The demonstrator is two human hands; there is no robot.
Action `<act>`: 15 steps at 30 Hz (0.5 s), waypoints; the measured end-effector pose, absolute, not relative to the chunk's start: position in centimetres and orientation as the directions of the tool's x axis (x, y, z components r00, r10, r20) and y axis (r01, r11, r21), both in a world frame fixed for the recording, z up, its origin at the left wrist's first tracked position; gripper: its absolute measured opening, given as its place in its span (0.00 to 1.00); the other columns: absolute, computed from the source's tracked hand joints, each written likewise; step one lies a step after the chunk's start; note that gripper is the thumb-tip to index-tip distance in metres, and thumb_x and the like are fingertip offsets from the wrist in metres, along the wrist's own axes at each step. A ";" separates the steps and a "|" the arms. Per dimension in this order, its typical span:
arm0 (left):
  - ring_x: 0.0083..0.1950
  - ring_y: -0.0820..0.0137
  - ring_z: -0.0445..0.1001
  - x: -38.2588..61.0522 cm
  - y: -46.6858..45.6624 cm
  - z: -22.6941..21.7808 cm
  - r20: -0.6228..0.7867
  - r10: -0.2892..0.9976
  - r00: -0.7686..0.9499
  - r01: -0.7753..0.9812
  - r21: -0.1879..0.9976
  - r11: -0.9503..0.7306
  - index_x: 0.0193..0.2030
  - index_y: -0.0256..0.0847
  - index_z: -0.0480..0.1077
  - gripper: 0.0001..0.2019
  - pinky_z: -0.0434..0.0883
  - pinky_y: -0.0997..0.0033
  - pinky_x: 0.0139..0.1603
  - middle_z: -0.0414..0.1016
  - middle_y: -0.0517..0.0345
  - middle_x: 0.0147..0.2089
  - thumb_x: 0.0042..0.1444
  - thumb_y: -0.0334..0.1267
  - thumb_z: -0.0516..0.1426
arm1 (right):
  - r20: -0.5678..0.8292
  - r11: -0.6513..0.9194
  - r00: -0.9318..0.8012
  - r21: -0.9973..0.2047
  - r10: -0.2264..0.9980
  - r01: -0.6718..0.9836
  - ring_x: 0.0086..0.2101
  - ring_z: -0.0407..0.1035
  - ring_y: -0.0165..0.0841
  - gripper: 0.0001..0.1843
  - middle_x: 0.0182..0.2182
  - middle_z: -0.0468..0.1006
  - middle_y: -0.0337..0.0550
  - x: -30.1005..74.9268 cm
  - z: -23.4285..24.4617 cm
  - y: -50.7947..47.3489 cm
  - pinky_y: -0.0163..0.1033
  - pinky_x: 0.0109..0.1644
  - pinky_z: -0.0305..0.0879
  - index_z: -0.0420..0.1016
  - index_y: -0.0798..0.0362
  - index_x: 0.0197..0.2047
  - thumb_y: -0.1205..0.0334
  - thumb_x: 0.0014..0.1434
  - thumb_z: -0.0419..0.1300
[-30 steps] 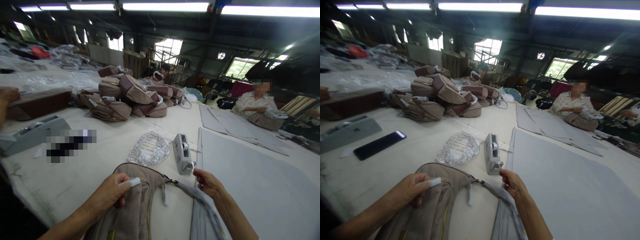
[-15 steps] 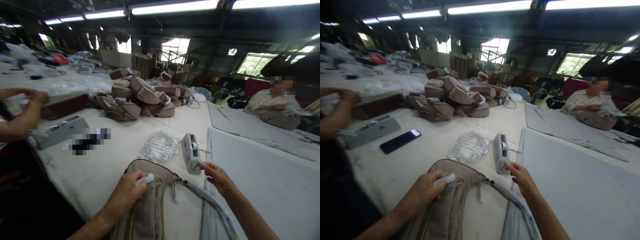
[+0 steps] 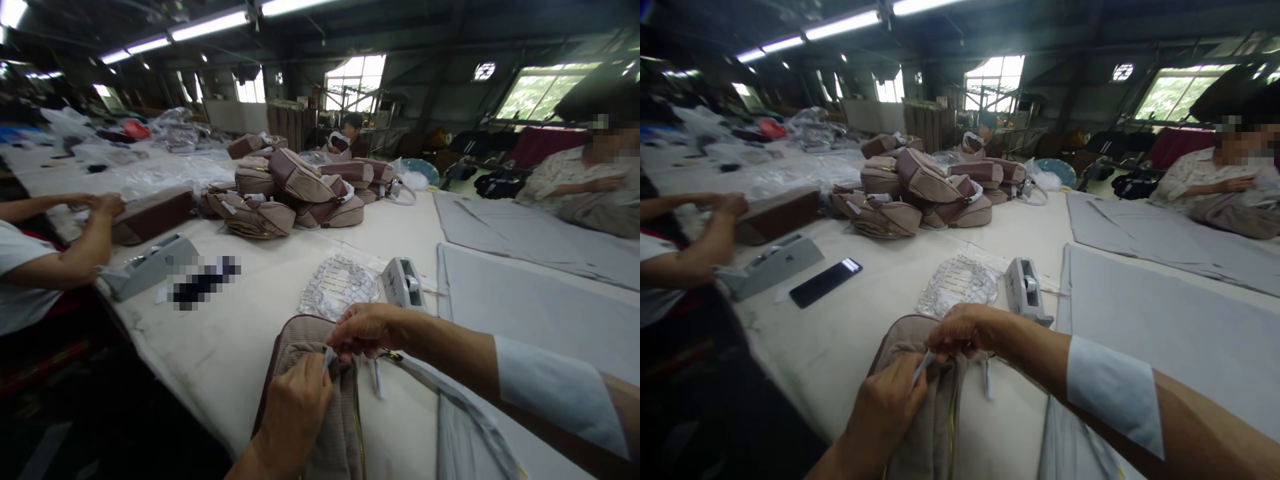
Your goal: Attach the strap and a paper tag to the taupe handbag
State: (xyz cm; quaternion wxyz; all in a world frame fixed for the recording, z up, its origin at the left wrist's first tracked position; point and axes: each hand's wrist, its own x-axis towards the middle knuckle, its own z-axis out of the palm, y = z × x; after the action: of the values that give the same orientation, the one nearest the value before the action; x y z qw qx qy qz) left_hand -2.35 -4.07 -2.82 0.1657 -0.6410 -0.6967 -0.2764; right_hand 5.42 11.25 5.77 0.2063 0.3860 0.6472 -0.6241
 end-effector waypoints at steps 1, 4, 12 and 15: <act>0.22 0.71 0.71 -2.3 -4.1 -2.9 0.598 0.794 -0.107 0.989 0.149 0.021 0.29 0.40 0.64 0.08 0.64 0.72 0.22 0.68 0.61 0.23 0.54 0.25 0.48 | -0.761 -0.059 -0.605 -0.633 0.234 0.772 0.10 0.51 0.20 0.12 0.12 0.69 0.36 5.2 5.9 11.2 0.27 0.12 0.42 0.68 0.58 0.17 0.66 0.50 0.58; 0.21 0.72 0.70 -2.3 -4.1 -3.0 0.635 0.770 -0.064 0.996 0.090 0.009 0.29 0.39 0.63 0.09 0.64 0.73 0.22 0.68 0.61 0.22 0.56 0.24 0.47 | -0.792 -0.028 -0.567 -0.587 0.224 0.809 0.10 0.52 0.21 0.13 0.11 0.68 0.36 4.6 6.4 11.1 0.27 0.12 0.42 0.68 0.58 0.17 0.68 0.51 0.57; 0.19 0.72 0.68 -2.4 -4.0 -3.2 0.670 0.743 -0.005 1.000 0.007 0.000 0.26 0.40 0.62 0.11 0.61 0.71 0.19 0.66 0.62 0.20 0.57 0.25 0.47 | -0.813 -0.009 -0.537 -0.552 0.224 0.834 0.10 0.53 0.20 0.13 0.12 0.69 0.34 3.3 6.0 10.9 0.26 0.12 0.45 0.69 0.58 0.19 0.67 0.53 0.58; 0.19 0.73 0.67 -2.3 -4.0 -3.2 0.687 0.727 -0.012 1.000 0.028 -0.010 0.26 0.40 0.61 0.11 0.61 0.72 0.20 0.64 0.63 0.20 0.58 0.26 0.48 | -0.841 -0.007 -0.494 -0.508 0.222 0.862 0.10 0.53 0.20 0.14 0.12 0.69 0.34 3.6 5.4 10.7 0.27 0.12 0.45 0.68 0.58 0.18 0.67 0.54 0.57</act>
State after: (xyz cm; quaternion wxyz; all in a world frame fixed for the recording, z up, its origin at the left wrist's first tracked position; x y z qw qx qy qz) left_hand -2.32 -4.02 -3.24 0.2508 -0.6565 -0.6574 -0.2719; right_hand 3.58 10.70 5.37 0.2792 0.4186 0.6469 -0.5730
